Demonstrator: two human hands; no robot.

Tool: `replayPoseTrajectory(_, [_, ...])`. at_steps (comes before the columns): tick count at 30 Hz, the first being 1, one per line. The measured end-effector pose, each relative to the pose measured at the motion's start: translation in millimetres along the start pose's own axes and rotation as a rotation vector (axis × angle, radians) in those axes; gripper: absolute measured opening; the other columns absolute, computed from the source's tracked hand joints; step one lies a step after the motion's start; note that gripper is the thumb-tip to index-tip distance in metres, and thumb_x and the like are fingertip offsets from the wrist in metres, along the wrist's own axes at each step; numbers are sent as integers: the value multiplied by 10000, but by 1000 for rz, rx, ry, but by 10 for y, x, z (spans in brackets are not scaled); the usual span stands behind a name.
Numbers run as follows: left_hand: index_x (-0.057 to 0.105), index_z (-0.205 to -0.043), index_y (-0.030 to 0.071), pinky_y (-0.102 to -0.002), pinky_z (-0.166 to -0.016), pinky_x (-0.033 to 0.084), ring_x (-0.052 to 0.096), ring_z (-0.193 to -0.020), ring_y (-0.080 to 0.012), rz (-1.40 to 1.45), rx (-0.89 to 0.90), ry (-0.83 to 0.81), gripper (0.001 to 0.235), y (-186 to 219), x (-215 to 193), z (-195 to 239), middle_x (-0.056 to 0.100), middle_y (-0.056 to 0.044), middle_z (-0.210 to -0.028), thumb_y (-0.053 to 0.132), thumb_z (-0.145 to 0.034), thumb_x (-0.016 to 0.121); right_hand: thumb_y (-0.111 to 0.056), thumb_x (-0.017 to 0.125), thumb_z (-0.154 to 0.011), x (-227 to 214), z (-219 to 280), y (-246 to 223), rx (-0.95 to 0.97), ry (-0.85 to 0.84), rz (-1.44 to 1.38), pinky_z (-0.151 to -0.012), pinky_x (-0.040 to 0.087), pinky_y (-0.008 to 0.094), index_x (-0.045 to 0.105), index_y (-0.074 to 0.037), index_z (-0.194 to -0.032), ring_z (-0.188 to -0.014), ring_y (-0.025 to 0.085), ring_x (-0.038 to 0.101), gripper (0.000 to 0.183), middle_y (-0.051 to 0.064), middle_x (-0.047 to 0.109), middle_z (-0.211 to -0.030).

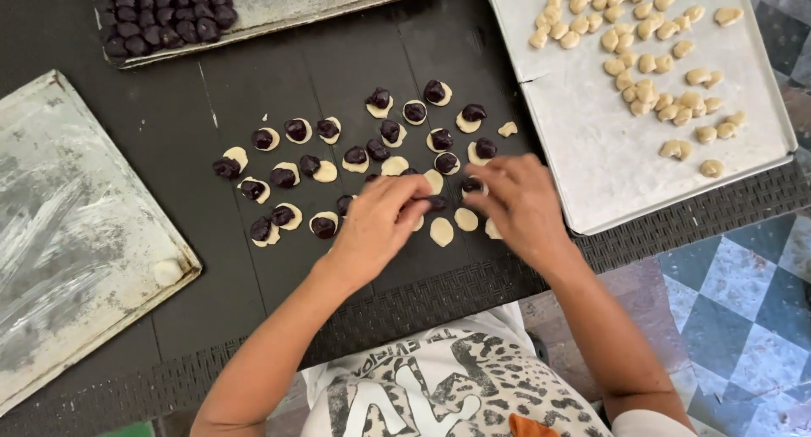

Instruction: The person flattens small white dough pieces on a black mat and arranges them in rows. They then lift a tray of dark round balls and pour them onto the flattened dough pieces, placing one dark ball on top of each white piece.

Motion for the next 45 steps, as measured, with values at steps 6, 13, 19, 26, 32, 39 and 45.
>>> replayPoseTrajectory(6, [656, -1054, 196, -308, -733, 538, 688, -831, -211, 226, -63, 21, 102, 165, 168, -115, 677, 10, -876, 195, -970, 597, -252, 787, -838, -29, 43, -237, 356, 15, -374, -717, 551, 264, 738, -186, -1058, -744, 106, 670, 235, -43, 702, -809])
replayPoseTrajectory(13, [612, -1034, 132, -370, -804, 399, 527, -907, -211, -518, 239, -44, 199, 46, 383, -30, 547, -23, -927, 259, -886, 653, -238, 811, -785, 133, 247, -196, 97, 95, -167, -773, 506, 352, 713, -159, -914, -809, 243, 598, 181, 17, 660, -886])
replayPoseTrajectory(19, [580, -967, 82, -378, -748, 320, 472, -832, -213, -529, 333, 97, 109, 37, 463, 33, 477, -34, -794, 168, -975, 514, -263, 739, -856, 8, 217, -155, 36, 57, -102, -795, 473, 363, 746, -173, -1045, -847, 245, 543, 209, 36, 628, -954])
replayPoseTrajectory(26, [572, -911, 100, -390, -769, 312, 472, -828, -208, -474, 316, 80, 134, 226, 542, 298, 473, -23, -783, 185, -999, 518, -61, 707, -912, -144, 163, -71, 198, 164, -207, -672, 508, 318, 707, -83, -1148, -712, 202, 598, 237, 45, 652, -840])
replayPoseTrajectory(32, [584, -1220, 134, -473, -896, 291, 481, -1026, -199, -596, 151, -27, 247, -54, 75, 272, 558, -9, -1025, 193, -1039, 426, -25, 581, -937, 309, -156, -301, -110, 63, 13, -729, 483, 357, 701, -109, -1078, -780, 261, 583, 204, 57, 653, -881])
replayPoseTrajectory(39, [574, -1162, 194, -409, -816, 280, 425, -967, -180, -623, 78, -11, 363, -534, 94, 94, 546, 47, -984, 391, -867, 646, -113, 641, -879, 827, -391, -288, -288, -96, 204, -741, 407, 327, 660, -91, -977, -847, 240, 510, 102, 53, 586, -824])
replayPoseTrajectory(45, [602, -1056, 173, -340, -777, 260, 451, -860, -143, -505, 100, 110, 158, -472, 54, 91, 526, 60, -800, 278, -940, 627, -79, 744, -773, 407, -411, -165, -148, -74, -6, -750, 460, 370, 634, -66, -949, -799, 273, 532, 208, 68, 568, -763])
Point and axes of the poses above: each hand's wrist, its own z-axis away from the middle knuckle, its own x-axis out of the palm, y = z × x, the point moved 5 cm from there along -z, towards the middle knuckle
